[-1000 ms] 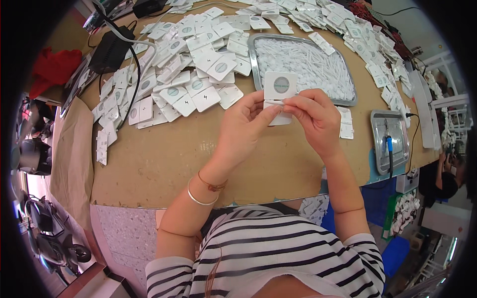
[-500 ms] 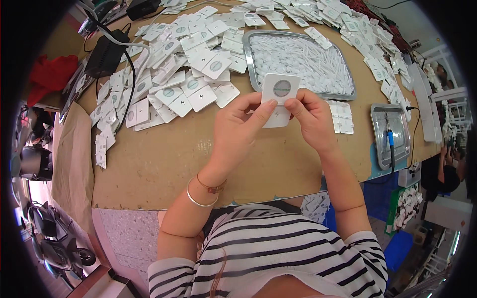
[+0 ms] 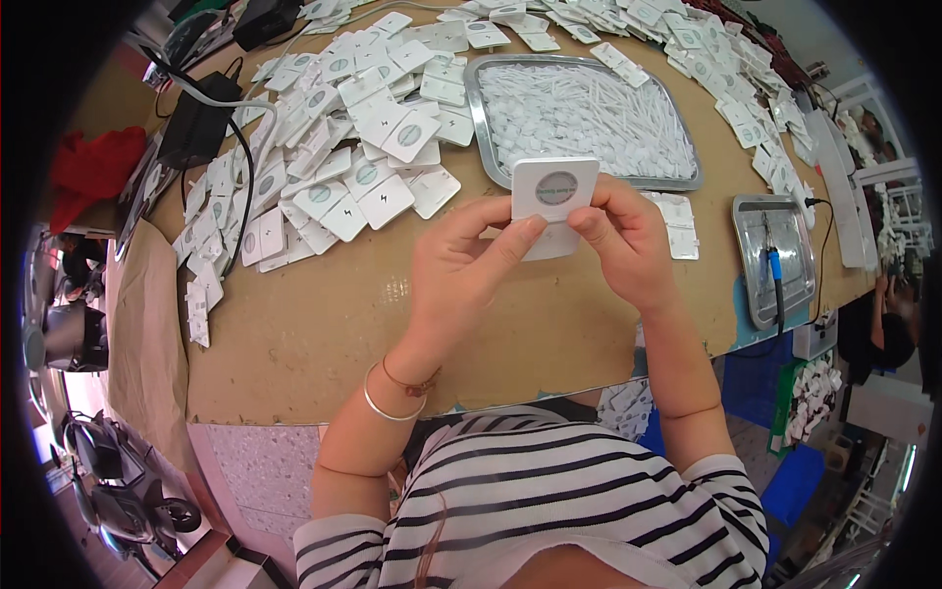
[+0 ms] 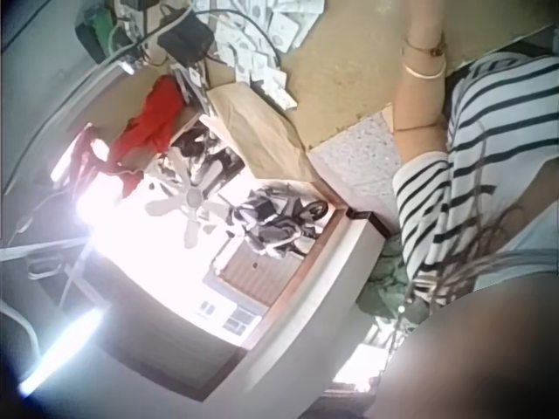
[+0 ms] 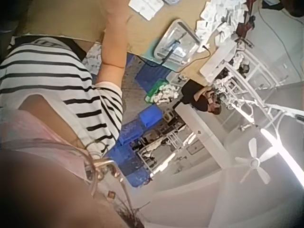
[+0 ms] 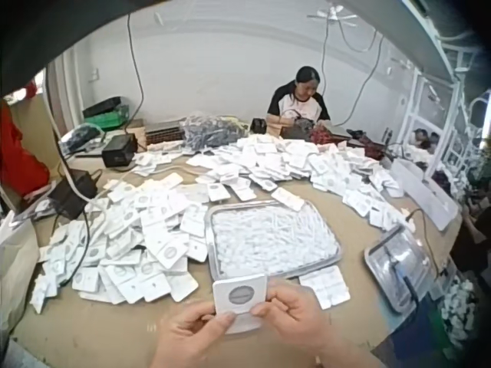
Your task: Manually placing small circular components into protective tags or cardboard holders at a workbench.
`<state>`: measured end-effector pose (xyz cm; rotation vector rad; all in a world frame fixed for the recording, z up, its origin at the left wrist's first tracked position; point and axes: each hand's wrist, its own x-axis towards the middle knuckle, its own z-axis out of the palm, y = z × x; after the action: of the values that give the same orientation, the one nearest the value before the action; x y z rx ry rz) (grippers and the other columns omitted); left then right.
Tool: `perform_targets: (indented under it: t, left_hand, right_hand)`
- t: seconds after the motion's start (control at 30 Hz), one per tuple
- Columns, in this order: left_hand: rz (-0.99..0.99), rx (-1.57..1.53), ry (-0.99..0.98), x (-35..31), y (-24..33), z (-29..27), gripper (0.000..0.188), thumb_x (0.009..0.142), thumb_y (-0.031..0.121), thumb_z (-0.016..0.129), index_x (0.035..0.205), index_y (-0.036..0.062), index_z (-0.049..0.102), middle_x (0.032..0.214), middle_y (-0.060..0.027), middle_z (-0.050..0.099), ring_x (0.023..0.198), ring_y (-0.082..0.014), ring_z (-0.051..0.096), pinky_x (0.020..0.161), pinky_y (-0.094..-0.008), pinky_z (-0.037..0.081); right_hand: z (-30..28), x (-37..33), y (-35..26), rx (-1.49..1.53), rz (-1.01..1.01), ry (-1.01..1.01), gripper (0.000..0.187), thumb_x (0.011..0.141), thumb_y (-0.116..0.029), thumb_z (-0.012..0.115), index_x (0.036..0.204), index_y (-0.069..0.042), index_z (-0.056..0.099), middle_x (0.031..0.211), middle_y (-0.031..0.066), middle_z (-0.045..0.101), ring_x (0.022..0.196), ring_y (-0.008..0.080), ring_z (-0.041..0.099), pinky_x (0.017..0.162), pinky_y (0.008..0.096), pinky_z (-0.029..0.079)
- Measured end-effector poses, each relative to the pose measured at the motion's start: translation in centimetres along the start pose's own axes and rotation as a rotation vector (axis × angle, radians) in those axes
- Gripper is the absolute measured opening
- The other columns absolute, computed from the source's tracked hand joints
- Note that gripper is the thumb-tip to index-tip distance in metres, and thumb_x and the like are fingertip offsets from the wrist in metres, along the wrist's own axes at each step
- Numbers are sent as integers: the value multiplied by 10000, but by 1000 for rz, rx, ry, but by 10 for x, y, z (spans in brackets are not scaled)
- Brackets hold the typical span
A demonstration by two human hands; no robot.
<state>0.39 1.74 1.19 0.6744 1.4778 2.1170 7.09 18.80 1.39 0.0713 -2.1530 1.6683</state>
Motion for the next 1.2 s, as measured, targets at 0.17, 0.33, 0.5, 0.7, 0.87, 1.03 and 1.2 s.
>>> perform_targets:
  t: [0.17,0.33,0.5,0.7,0.87,1.03,1.2]
  left_hand:
    - [50,-67,41,3,-4,1,169,844,31,629,1006,-19,639,947,-48,605,855,-97,576,714,-230,475]
    - [11,-70,19,1,-2,-3,162,849,24,619,1004,-19,635,992,-50,581,865,-102,572,720,-235,471]
    - [58,-5,-23,-2,2,1,169,855,27,611,1018,-11,633,1044,-60,566,890,-119,576,775,-243,475]
    - [-196,-327,161,3,5,7,350,953,225,476,1179,-42,501,1062,-77,572,944,-130,579,816,-257,485]
    - [-450,-418,-52,11,2,-10,318,943,152,451,1200,-35,459,1086,-92,588,956,-145,595,784,-277,512]
    - [-353,-388,58,18,7,-14,317,932,92,448,1221,-33,426,1084,-152,608,954,-168,609,771,-281,512]
    - [-315,-380,97,18,7,-16,307,931,91,443,1211,-34,431,1053,-149,619,946,-173,611,788,-286,506]
  right_hand:
    - [4,-4,1,-14,27,47,193,843,-192,652,876,-3,633,790,50,612,729,126,533,685,252,425]
    - [3,-2,-10,-33,-27,-32,138,818,-131,670,874,-10,637,814,43,631,747,129,548,708,255,428]
    - [2,-7,-8,81,80,2,113,795,-87,679,883,-25,647,835,43,640,767,128,564,725,258,434]
    - [3,-7,-5,-371,-231,44,182,753,6,643,925,-49,664,932,71,652,858,202,598,768,304,457]
    - [-2,16,4,-722,-473,-168,296,710,49,614,976,-66,672,1096,78,622,941,269,586,802,340,465]
    - [-40,67,39,-811,203,39,142,827,-50,585,951,-32,653,985,97,591,900,228,585,793,311,467]
    - [-43,93,66,-864,268,-161,138,801,-88,624,916,-14,646,940,103,601,843,220,590,764,299,466]
